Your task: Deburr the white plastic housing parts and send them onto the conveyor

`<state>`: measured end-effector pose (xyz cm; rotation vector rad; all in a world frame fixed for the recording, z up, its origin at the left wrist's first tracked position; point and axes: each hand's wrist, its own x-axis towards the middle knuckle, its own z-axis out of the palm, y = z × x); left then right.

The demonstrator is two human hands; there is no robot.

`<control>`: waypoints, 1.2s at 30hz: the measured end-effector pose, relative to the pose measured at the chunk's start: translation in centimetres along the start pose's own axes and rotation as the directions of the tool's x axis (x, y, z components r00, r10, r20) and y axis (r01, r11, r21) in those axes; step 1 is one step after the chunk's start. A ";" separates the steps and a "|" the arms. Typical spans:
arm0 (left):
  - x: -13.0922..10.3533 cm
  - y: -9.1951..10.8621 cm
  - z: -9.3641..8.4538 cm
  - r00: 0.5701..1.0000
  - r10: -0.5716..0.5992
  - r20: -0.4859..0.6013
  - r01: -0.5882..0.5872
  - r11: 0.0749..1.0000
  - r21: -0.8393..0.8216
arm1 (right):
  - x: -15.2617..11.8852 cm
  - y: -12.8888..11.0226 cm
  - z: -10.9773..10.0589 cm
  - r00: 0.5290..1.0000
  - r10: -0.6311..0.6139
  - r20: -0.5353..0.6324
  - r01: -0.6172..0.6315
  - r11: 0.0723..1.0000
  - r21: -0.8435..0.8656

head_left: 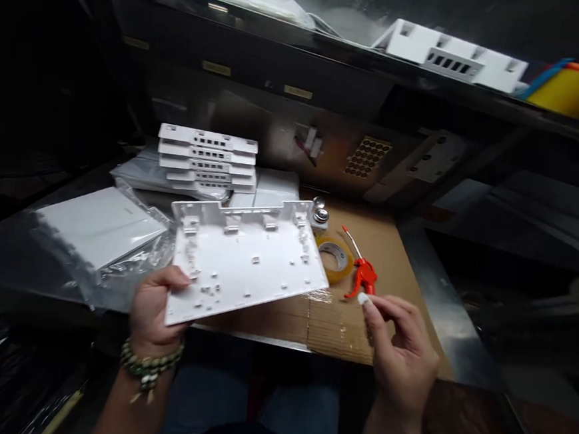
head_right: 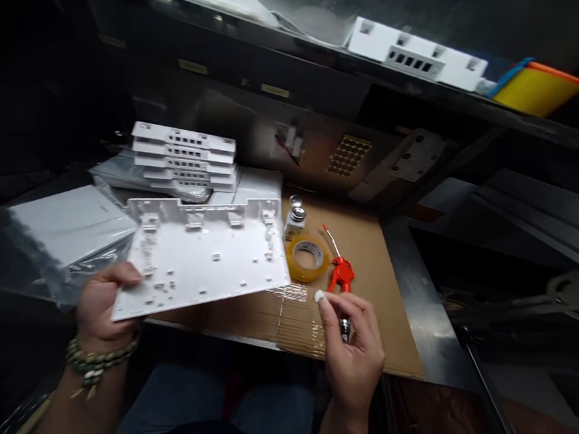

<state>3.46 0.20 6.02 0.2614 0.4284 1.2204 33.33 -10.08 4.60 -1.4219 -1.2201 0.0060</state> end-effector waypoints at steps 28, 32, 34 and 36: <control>0.9 -1.6 -4.4 0.789 -0.124 0.602 0.252 0.958 -0.133 | -1.6 0.7 1.0 0.972 -0.148 0.182 0.152 0.988 -0.010; 0.4 -1.7 -4.4 0.847 -0.153 0.510 0.254 0.958 -0.135 | -1.7 1.6 0.8 0.972 -0.143 0.189 0.155 0.986 -0.055; -0.1 -1.6 -4.3 0.910 -0.156 0.384 0.194 0.979 -0.064 | -1.2 2.3 0.6 0.984 -0.100 0.146 0.114 0.989 -0.095; -0.5 -1.6 -4.4 0.957 -0.129 0.260 0.122 0.992 0.046 | -0.4 2.6 0.4 0.995 -0.053 0.086 0.062 0.992 -0.106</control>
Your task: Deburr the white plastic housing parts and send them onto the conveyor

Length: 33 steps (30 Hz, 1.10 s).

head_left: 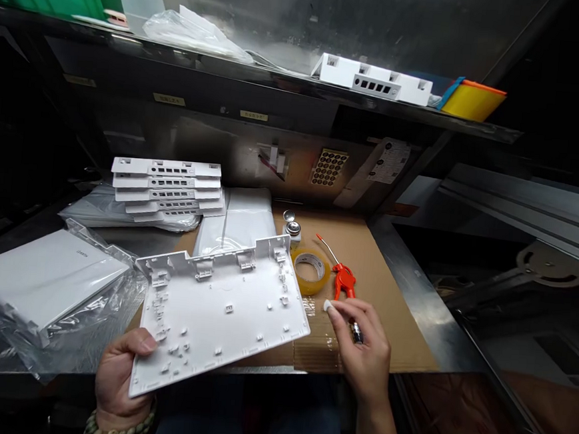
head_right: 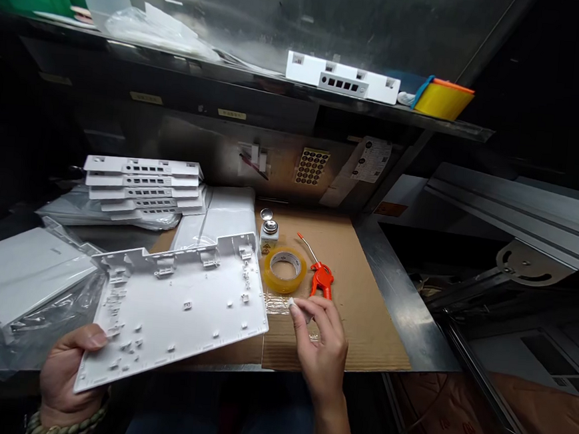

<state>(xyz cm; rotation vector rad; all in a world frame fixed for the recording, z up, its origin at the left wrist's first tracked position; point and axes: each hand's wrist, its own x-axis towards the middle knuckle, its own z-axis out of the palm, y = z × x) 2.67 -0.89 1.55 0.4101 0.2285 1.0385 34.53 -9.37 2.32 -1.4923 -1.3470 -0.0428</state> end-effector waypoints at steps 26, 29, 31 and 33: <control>-2.1 -2.5 0.6 0.947 -0.145 -0.285 0.190 0.973 0.135 | 4.4 -0.5 2.2 0.967 0.117 -0.225 -0.078 0.981 0.176; -1.2 -3.7 3.8 0.947 -0.083 -0.310 0.138 0.977 0.160 | 4.4 -1.6 2.2 0.949 0.115 -0.293 -0.048 0.973 0.224; -0.6 -4.6 5.6 0.940 -0.072 -0.333 0.140 0.973 0.185 | 4.2 -3.6 2.5 0.963 0.065 -0.263 0.003 0.969 0.248; -0.1 -5.7 6.8 0.936 -0.084 -0.341 0.155 0.971 0.184 | 3.9 -6.0 3.0 0.984 -0.024 -0.179 0.071 0.963 0.259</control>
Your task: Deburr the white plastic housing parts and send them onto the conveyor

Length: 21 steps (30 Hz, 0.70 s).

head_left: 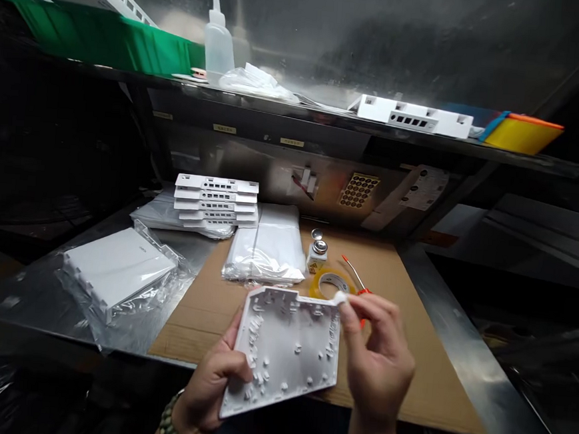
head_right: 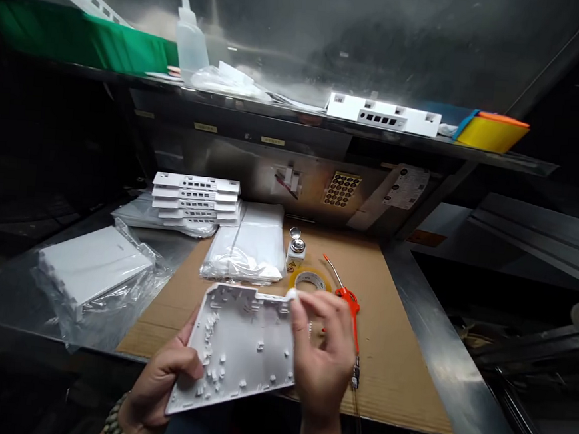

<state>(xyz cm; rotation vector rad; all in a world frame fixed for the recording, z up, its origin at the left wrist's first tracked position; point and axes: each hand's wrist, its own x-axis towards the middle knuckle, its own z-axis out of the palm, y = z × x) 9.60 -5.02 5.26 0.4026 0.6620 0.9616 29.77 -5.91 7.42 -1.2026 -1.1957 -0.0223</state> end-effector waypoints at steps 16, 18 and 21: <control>0.6 -2.6 2.5 0.983 -0.071 0.169 0.076 0.997 -0.024 | -0.7 -3.0 2.1 0.979 -0.168 0.113 0.173 0.984 -0.031; 0.6 -2.2 2.5 0.985 -0.068 0.156 0.078 0.995 -0.062 | -0.3 -2.6 1.9 0.979 -0.155 0.129 0.164 0.984 -0.067; 0.7 -0.7 1.9 0.997 -0.009 0.076 0.018 0.993 -0.114 | 1.0 -0.1 0.9 0.998 -0.069 0.014 0.070 0.992 -0.104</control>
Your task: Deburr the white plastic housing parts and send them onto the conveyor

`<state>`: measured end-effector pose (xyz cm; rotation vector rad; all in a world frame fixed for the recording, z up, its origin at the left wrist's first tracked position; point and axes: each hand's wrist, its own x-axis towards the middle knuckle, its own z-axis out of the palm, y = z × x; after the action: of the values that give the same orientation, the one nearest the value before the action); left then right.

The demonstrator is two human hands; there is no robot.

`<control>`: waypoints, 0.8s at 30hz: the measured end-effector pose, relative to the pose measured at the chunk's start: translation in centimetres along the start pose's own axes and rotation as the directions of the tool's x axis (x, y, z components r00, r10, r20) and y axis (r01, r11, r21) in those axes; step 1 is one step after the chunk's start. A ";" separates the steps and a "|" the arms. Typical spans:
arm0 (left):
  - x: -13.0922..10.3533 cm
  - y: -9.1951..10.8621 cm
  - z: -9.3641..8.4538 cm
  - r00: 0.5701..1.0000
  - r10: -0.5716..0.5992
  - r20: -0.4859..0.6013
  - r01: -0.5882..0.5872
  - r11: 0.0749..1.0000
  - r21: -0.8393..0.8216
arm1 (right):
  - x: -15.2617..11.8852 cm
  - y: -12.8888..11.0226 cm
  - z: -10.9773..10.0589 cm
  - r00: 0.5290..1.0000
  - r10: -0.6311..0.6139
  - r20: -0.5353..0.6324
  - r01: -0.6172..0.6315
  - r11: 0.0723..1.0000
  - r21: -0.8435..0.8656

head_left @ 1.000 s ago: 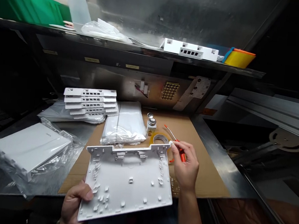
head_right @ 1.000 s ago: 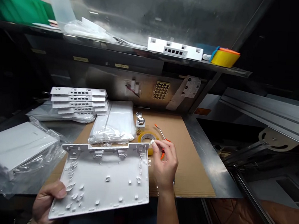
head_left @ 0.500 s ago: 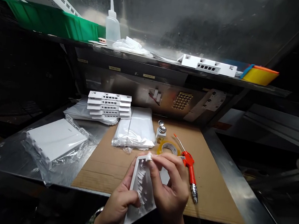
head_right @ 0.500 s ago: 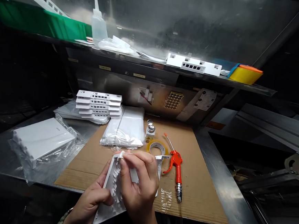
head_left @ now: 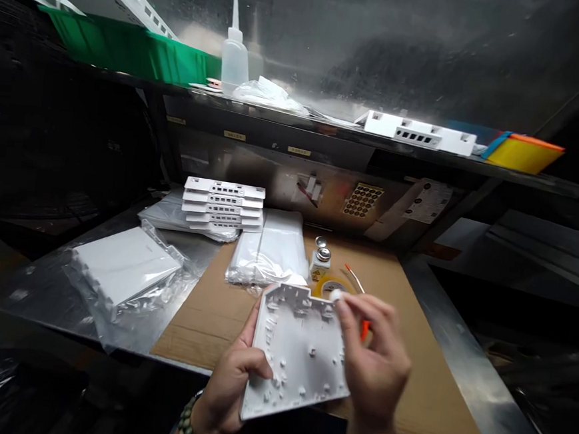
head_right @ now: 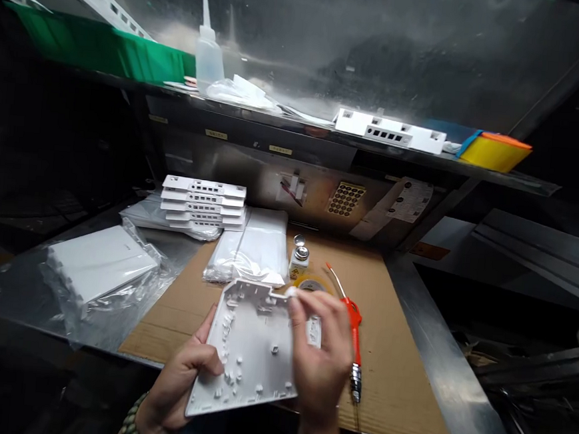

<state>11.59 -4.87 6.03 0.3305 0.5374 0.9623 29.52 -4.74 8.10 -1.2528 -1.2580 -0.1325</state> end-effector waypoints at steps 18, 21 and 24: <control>-2.0 7.6 -5.4 0.940 0.116 0.320 -0.090 0.991 -0.094 | -1.3 14.6 2.5 0.923 0.324 0.207 -0.228 0.894 -0.385; -1.9 7.5 -6.5 0.949 0.157 0.274 -0.133 0.985 -0.107 | -1.3 11.8 1.6 0.915 0.378 0.142 -0.332 0.904 -0.268; -1.6 7.5 -7.6 0.957 0.169 0.234 -0.154 0.985 -0.078 | -1.8 9.3 0.7 0.855 0.478 0.201 -0.484 0.875 -0.017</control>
<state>1.36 -1.99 3.91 0.4362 0.2627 1.0769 34.66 -1.51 0.83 -1.5432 -1.0685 0.3876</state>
